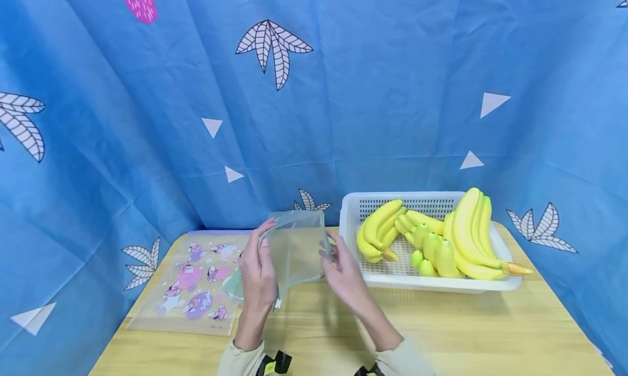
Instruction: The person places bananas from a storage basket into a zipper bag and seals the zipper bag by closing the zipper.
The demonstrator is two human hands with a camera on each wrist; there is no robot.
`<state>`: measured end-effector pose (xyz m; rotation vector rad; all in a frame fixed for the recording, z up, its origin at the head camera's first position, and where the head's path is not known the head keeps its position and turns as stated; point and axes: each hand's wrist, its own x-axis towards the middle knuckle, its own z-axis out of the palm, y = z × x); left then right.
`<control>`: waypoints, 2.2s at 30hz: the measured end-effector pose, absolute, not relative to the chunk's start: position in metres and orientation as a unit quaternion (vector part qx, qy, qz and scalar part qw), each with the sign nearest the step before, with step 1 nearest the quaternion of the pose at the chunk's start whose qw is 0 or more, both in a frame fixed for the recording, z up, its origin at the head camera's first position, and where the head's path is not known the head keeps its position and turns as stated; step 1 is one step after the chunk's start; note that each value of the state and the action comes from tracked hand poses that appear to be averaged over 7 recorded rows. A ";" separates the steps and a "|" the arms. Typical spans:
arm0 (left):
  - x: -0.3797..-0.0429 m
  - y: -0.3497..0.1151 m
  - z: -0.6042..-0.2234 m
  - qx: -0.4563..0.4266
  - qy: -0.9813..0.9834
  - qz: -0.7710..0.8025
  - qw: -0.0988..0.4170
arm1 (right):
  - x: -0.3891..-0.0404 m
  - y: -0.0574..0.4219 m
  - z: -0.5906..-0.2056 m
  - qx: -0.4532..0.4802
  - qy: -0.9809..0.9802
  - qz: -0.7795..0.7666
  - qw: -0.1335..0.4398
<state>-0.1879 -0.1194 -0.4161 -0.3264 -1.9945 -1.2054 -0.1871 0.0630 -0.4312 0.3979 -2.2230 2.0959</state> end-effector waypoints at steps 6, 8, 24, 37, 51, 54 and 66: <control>-0.191 -0.118 -0.415 -0.118 -0.780 -0.485 0.378 | -0.201 0.126 -0.414 0.126 -0.880 0.438 0.132; -0.192 -0.119 -0.415 -0.114 -0.782 -0.488 0.372 | -0.207 0.142 -0.413 0.114 -0.922 0.351 0.115; -0.198 -0.127 -0.438 -0.065 -0.829 -0.488 0.266 | -0.223 0.156 -0.429 0.125 -0.957 0.250 0.082; -0.197 -0.129 -0.444 -0.064 -0.843 -0.473 0.249 | -0.185 0.182 -0.394 0.085 -0.841 0.486 0.220; -0.197 -0.126 -0.442 -0.068 -0.870 -0.437 0.220 | -0.175 0.211 -0.386 0.154 -0.578 0.793 0.116; -0.197 -0.129 -0.442 -0.064 -0.872 -0.432 0.221 | -0.180 0.211 -0.392 0.164 -0.540 0.820 0.095; -0.197 -0.134 -0.439 -0.050 -0.872 -0.437 0.217 | -0.190 0.206 -0.400 0.200 -0.424 0.884 0.004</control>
